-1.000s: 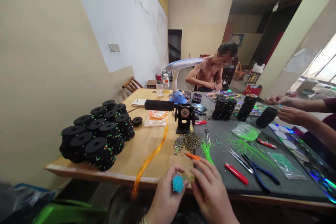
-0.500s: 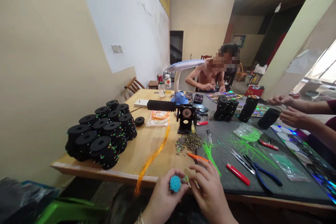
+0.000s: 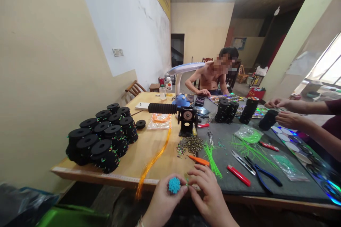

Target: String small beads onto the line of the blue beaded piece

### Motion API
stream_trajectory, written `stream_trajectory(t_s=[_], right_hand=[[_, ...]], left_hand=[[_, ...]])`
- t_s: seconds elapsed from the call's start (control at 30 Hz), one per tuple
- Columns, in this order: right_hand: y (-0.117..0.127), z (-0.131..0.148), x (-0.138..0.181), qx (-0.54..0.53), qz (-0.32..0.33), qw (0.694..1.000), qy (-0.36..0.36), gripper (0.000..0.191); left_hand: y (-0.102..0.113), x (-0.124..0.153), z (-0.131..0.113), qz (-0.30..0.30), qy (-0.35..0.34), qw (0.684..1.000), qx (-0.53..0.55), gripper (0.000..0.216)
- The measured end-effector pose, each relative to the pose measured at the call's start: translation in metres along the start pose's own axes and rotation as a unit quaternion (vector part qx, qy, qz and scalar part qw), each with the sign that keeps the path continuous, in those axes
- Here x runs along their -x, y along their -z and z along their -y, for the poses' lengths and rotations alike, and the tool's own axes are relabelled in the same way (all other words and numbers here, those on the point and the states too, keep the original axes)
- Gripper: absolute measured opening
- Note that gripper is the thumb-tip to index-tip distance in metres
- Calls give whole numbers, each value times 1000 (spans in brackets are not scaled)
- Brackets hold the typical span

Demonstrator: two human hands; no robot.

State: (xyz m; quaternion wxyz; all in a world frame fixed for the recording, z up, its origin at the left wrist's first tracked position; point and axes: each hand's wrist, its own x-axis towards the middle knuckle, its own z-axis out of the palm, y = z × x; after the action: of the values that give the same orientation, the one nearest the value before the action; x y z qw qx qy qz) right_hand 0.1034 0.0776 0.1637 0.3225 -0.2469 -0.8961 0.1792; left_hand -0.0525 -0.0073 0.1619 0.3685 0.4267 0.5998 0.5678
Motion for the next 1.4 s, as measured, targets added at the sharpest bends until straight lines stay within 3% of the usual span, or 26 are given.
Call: stream_trajectory(t_s=[0.37, 0.6, 1.03, 1.4], right_hand=[[-4, 0, 0, -24, -1, 1000, -15, 10], [0, -1, -1, -13, -3, 1000, -1, 9], [3, 0, -6, -12, 63, 996, 55, 20], [-4, 11, -5, -15, 80, 995, 65, 19]], left_hand=[[1, 0, 2, -10, -63, 991, -118, 12], [2, 3, -4, 9, -66, 990, -126, 10], [9, 1, -4, 38, -45, 987, -146, 7], [16, 14, -6, 26, -98, 978, -185, 2]])
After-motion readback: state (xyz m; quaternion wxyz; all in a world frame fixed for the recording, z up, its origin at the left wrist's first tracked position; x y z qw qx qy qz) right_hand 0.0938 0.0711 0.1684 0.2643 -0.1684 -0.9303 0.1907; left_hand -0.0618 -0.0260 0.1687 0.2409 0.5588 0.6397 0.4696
